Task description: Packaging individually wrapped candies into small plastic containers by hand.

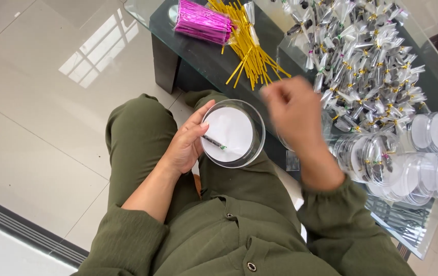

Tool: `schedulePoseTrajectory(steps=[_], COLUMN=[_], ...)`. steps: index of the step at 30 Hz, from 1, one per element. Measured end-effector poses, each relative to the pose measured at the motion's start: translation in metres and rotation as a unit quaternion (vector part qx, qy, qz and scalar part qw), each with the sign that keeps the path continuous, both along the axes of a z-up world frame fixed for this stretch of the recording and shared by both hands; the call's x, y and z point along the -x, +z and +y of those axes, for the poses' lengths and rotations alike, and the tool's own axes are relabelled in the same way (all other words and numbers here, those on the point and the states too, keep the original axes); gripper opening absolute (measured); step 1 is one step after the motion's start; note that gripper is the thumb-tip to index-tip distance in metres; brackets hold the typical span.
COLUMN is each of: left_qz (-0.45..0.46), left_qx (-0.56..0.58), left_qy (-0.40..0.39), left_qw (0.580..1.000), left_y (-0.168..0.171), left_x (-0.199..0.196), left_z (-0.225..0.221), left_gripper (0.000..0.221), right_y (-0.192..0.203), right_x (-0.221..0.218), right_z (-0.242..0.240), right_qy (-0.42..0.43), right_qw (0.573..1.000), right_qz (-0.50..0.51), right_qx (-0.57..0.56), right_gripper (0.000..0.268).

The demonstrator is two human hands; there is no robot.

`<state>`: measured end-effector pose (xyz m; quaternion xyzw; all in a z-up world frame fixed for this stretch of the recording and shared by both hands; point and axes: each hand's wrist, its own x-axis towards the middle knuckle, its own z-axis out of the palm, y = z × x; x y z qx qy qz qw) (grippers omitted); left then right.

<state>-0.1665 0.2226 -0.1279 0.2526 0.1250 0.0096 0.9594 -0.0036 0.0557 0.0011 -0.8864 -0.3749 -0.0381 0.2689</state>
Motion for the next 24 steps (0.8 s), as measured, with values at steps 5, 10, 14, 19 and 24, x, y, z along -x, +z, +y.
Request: schedulePoseTrajectory(steps=[5, 10, 14, 19, 24], left_qz=[0.081, 0.075, 0.069, 0.066, 0.069], left_qx=[-0.039, -0.027, -0.021, -0.028, -0.028], left_qy=[-0.052, -0.055, -0.047, -0.050, -0.048], left_qw=[0.995, 0.995, 0.996, 0.996, 0.996], left_y=[0.038, 0.033, 0.028, 0.026, 0.026], left_x=[-0.003, -0.007, -0.008, -0.007, -0.007], left_z=[0.009, 0.008, 0.010, 0.008, 0.007], left_gripper=[0.077, 0.076, 0.072, 0.071, 0.071], right_y=[-0.030, -0.063, -0.080, -0.068, -0.026], right_x=[-0.125, -0.171, -0.180, -0.167, -0.135], right_z=[0.016, 0.032, 0.017, -0.020, -0.045], right_qy=[-0.166, -0.150, -0.204, -0.295, -0.331], right_qw=[0.980, 0.946, 0.950, 0.937, 0.898], right_qz=[0.048, 0.078, 0.042, 0.186, 0.288], right_qx=[0.100, 0.277, 0.233, 0.018, -0.039], right_gripper=[0.024, 0.043, 0.027, 0.022, 0.031])
